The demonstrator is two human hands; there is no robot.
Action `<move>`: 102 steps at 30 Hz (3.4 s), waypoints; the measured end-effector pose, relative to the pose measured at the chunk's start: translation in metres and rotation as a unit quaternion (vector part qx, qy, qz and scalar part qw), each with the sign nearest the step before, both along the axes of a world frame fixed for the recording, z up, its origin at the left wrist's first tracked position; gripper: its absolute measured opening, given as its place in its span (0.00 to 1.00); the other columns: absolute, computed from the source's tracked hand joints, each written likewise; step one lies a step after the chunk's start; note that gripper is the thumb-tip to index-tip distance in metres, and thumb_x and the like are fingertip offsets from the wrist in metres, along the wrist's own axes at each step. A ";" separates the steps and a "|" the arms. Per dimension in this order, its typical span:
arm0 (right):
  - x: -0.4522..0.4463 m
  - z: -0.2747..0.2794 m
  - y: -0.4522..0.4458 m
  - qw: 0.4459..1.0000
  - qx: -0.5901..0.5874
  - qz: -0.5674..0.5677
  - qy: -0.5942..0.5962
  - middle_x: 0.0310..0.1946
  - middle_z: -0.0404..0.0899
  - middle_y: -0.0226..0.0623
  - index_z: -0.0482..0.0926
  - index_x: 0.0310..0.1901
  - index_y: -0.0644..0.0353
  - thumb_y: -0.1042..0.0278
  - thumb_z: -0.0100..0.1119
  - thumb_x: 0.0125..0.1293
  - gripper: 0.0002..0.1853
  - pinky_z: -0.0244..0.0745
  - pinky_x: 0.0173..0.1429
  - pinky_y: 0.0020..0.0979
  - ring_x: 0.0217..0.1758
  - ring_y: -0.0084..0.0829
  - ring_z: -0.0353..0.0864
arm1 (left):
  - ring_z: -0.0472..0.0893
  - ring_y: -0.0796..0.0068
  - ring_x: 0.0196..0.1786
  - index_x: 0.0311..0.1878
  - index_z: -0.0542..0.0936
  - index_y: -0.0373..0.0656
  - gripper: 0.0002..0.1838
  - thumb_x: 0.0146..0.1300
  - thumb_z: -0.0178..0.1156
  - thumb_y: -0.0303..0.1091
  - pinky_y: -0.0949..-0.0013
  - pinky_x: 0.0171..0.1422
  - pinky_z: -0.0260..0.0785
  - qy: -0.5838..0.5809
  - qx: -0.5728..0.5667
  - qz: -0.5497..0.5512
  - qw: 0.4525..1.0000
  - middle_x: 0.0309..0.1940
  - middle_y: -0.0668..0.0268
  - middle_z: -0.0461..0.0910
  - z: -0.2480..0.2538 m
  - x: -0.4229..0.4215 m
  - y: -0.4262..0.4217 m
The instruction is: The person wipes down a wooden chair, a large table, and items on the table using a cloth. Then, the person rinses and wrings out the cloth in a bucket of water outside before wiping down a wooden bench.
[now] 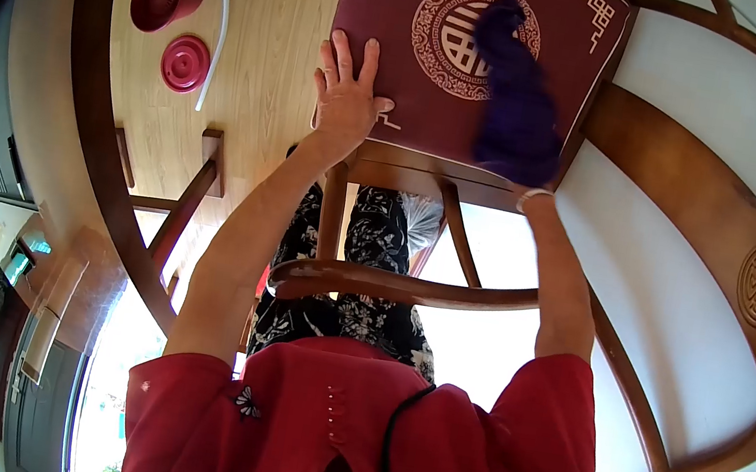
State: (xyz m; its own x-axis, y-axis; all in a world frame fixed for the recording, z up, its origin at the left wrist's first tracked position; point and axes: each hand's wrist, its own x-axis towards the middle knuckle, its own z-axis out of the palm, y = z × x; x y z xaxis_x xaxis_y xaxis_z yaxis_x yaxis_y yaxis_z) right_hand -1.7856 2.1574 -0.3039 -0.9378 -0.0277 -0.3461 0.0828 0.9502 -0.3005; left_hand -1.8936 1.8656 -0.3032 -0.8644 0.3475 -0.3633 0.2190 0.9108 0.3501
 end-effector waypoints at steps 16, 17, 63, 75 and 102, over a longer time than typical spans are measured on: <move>-0.022 0.047 -0.085 0.989 -0.070 0.128 -0.032 0.46 0.83 0.40 0.86 0.38 0.51 0.57 0.61 0.47 0.16 0.73 0.54 0.38 0.52 0.38 0.79 | 0.39 0.27 0.74 0.77 0.47 0.49 0.49 0.59 0.64 0.50 0.30 0.69 0.50 0.007 0.018 0.011 1.000 0.74 0.36 0.31 -0.008 0.003 0.007; -0.020 0.035 -0.096 0.978 -0.120 0.036 -0.166 0.35 0.83 0.40 0.84 0.31 0.57 0.57 0.61 0.49 0.13 0.74 0.43 0.37 0.39 0.38 0.80 | 0.39 0.27 0.74 0.77 0.47 0.49 0.49 0.59 0.64 0.50 0.30 0.69 0.50 0.006 0.016 0.008 1.000 0.74 0.36 0.31 -0.009 0.005 0.006; -0.308 0.034 -0.108 0.961 0.074 0.102 0.248 0.58 0.68 0.52 0.69 0.61 0.44 0.72 0.69 0.53 0.33 0.77 0.55 0.45 0.61 0.52 0.72 | 0.79 0.39 0.38 0.39 0.66 0.38 0.17 0.57 0.67 0.30 0.49 0.38 0.71 -0.106 0.210 0.254 0.938 0.33 0.45 0.78 0.015 0.038 -0.095; -0.271 0.019 0.112 0.914 0.157 -0.322 0.193 0.48 0.79 0.54 0.74 0.60 0.51 0.61 0.60 0.55 0.28 0.74 0.55 0.48 0.51 0.54 0.78 | 0.79 0.41 0.35 0.38 0.65 0.40 0.21 0.51 0.70 0.29 0.52 0.34 0.70 -0.119 0.176 0.245 0.946 0.28 0.47 0.80 0.014 0.029 -0.095; -0.327 0.057 0.068 0.978 0.191 -0.028 0.082 0.41 0.82 0.43 0.82 0.53 0.46 0.67 0.54 0.57 0.21 0.76 0.51 0.46 0.46 0.50 0.80 | 0.80 0.41 0.38 0.39 0.66 0.40 0.20 0.53 0.69 0.34 0.49 0.38 0.70 -0.171 0.112 0.235 0.950 0.33 0.48 0.81 0.019 0.018 -0.093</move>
